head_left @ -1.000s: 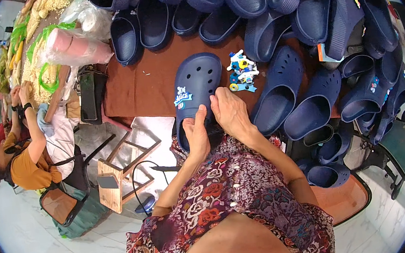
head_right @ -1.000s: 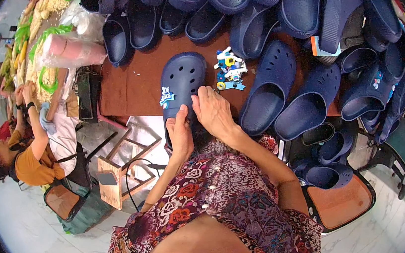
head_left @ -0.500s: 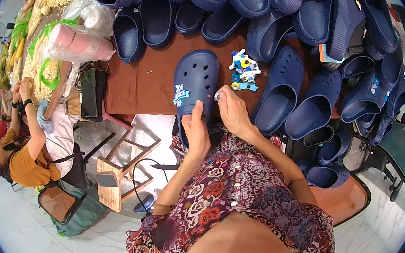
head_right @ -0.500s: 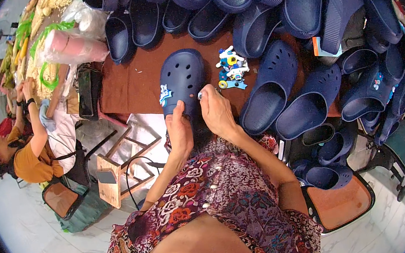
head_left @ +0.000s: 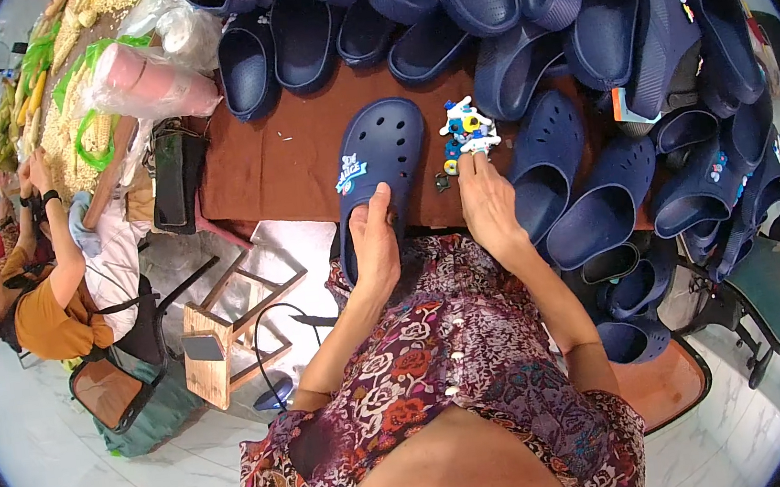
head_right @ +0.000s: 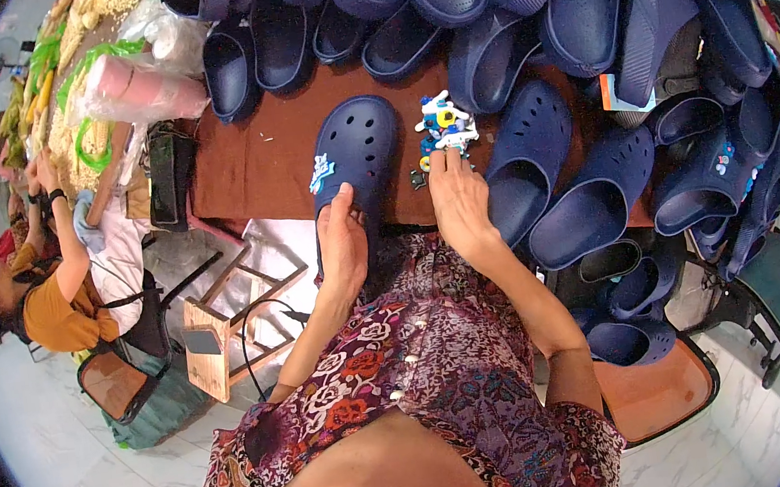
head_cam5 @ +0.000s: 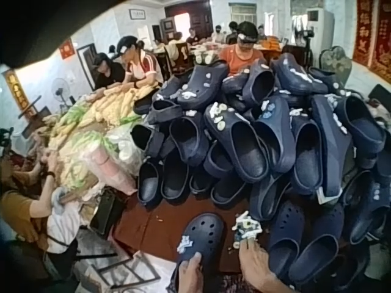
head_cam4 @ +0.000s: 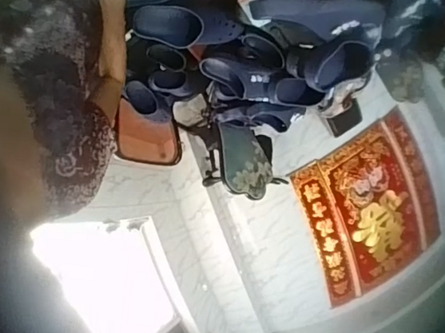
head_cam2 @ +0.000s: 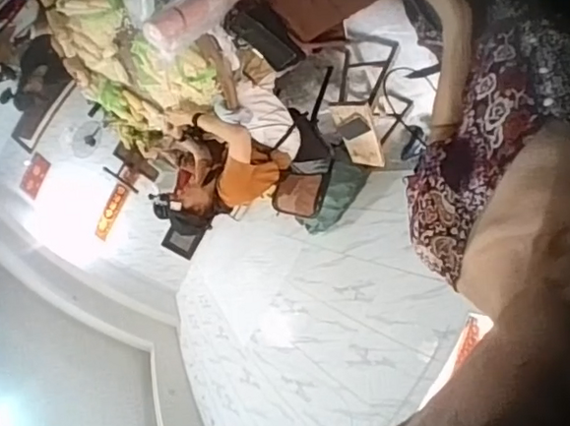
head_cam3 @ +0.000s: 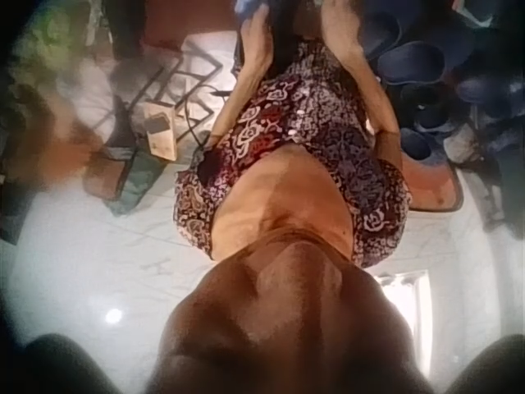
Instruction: Decorating blue clogs with various cartoon charms.
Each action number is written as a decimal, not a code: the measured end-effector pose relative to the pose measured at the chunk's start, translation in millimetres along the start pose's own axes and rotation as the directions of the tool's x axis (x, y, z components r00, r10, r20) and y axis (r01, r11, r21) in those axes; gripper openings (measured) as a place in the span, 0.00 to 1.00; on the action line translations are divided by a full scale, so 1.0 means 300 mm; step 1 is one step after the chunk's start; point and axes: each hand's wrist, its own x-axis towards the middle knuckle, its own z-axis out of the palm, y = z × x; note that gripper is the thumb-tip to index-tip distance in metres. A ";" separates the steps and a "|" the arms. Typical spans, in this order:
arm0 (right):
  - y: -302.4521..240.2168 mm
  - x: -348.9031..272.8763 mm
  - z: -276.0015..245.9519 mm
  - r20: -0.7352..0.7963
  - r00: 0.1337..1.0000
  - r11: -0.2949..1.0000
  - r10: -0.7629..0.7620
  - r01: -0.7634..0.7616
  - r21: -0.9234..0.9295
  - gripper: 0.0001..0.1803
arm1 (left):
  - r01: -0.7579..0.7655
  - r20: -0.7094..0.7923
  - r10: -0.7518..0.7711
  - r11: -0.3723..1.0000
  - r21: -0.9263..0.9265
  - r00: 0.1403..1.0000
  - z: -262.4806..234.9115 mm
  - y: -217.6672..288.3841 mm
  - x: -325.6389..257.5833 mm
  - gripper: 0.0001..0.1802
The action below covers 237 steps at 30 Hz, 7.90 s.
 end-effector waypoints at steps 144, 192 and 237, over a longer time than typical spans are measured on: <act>-0.097 0.005 -0.125 -0.055 0.992 0.800 0.115 -0.060 0.596 0.15 | -0.122 -0.031 0.119 0.985 -0.121 0.992 0.058 -0.010 -0.109 0.26; -0.157 0.003 0.026 -0.364 0.931 0.823 0.031 0.183 0.538 0.05 | -0.206 -0.088 0.204 0.978 -0.020 0.975 0.073 -0.051 -0.128 0.23; -0.089 0.033 -0.115 -0.205 0.976 0.906 0.068 0.025 0.422 0.15 | -0.016 0.046 0.031 0.954 -0.298 0.998 0.027 -0.024 0.010 0.23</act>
